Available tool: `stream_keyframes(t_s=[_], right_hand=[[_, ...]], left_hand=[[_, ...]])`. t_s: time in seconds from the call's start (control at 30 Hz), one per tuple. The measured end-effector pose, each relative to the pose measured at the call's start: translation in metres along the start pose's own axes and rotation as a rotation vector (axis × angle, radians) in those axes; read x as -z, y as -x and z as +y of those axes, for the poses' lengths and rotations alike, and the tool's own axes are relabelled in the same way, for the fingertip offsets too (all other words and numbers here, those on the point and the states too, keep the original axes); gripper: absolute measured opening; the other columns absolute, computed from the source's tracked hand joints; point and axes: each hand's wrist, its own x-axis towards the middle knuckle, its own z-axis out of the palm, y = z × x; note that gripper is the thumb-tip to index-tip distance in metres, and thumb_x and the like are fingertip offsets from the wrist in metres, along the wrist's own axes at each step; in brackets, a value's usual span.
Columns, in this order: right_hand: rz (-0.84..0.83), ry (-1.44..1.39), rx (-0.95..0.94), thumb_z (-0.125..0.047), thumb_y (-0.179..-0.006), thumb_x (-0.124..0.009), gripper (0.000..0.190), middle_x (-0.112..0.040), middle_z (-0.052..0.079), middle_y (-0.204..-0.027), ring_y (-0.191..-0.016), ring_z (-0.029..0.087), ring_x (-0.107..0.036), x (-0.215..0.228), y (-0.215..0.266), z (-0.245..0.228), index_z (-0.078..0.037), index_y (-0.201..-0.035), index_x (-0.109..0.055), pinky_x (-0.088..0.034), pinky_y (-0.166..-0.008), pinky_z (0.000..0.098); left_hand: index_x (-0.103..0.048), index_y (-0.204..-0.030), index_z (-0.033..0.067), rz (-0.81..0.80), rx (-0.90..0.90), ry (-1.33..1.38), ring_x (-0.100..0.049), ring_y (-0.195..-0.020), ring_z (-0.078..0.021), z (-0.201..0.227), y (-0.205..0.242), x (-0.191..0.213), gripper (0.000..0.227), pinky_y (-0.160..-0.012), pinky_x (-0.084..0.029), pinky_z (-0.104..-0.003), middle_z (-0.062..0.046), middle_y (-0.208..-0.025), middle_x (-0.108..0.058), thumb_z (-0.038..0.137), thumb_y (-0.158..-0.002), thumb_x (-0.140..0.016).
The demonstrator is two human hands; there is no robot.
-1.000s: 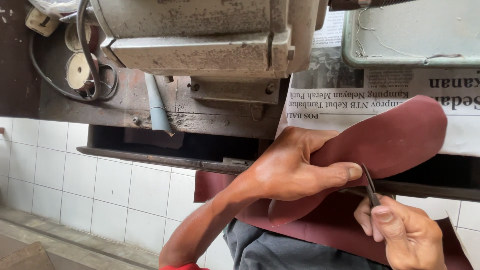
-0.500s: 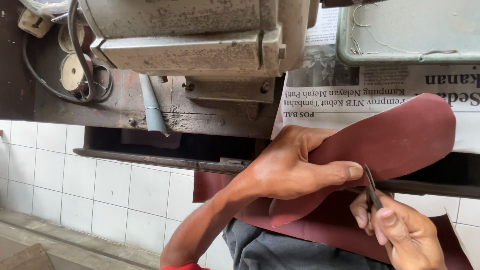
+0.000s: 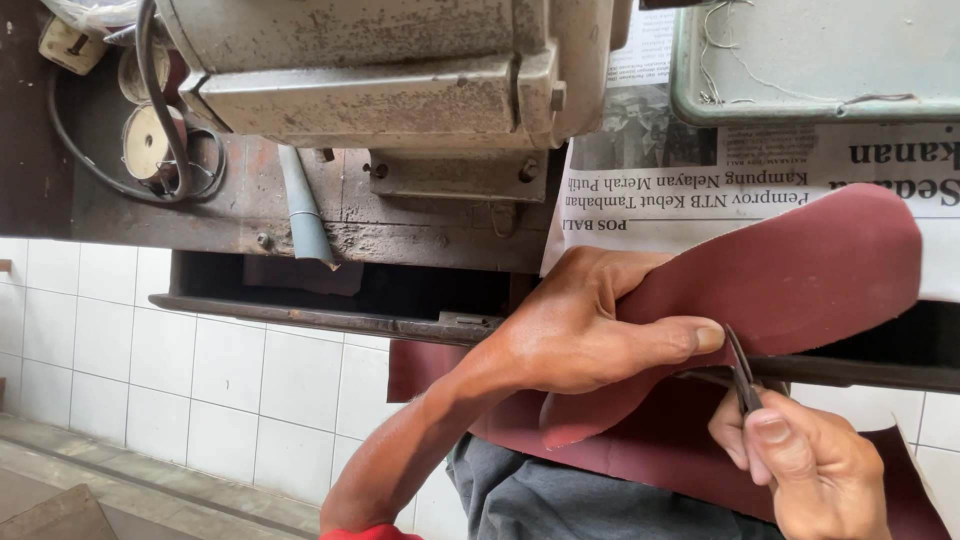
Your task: The person uses scissors to cut a sheet of red sandpaper into smaller pieces. They then remove a small disc from a bench grinder and continue cutting the sandpaper into a curved shape.
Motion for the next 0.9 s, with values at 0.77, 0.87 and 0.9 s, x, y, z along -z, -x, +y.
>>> stream_keyframes(t_s=[0.77,0.87,0.9], right_hand=[[0.040,0.021,0.062,-0.033,-0.103,-0.044,0.052,-0.047,0.010,-0.057,-0.056,0.018,-0.044,-0.006,-0.003,0.004,-0.006,-0.059,-0.034,-0.031,-0.058,0.0297],[0.073,0.037,0.050,-0.032,-0.102,-0.045,0.055,-0.043,0.009,-0.052,-0.051,0.019,-0.044,-0.007,-0.003,0.004,-0.005,-0.055,-0.035,-0.033,-0.054,0.0292],[0.072,0.036,0.049,-0.032,-0.102,-0.045,0.055,-0.043,0.009,-0.052,-0.051,0.019,-0.044,-0.004,-0.002,0.010,-0.005,-0.055,-0.035,-0.033,-0.054,0.0292]], left_hand=[[-0.063,-0.074,0.0144,-0.007,0.033,-0.019,-0.050,-0.067,-0.0026,-0.005,-0.004,-0.004,0.017,-0.059,-0.040,-0.022,0.010,-0.067,-0.058,0.023,-0.088,-0.067],[-0.053,-0.068,0.0159,-0.005,0.014,-0.024,-0.043,-0.063,-0.0034,-0.006,-0.006,-0.004,0.024,-0.056,-0.034,-0.022,0.011,-0.064,-0.048,0.025,-0.086,-0.066],[-0.053,-0.068,0.0159,-0.004,0.016,-0.024,-0.043,-0.063,-0.0034,-0.007,-0.006,-0.004,0.024,-0.056,-0.034,-0.022,0.011,-0.064,-0.048,0.025,-0.086,-0.066]])
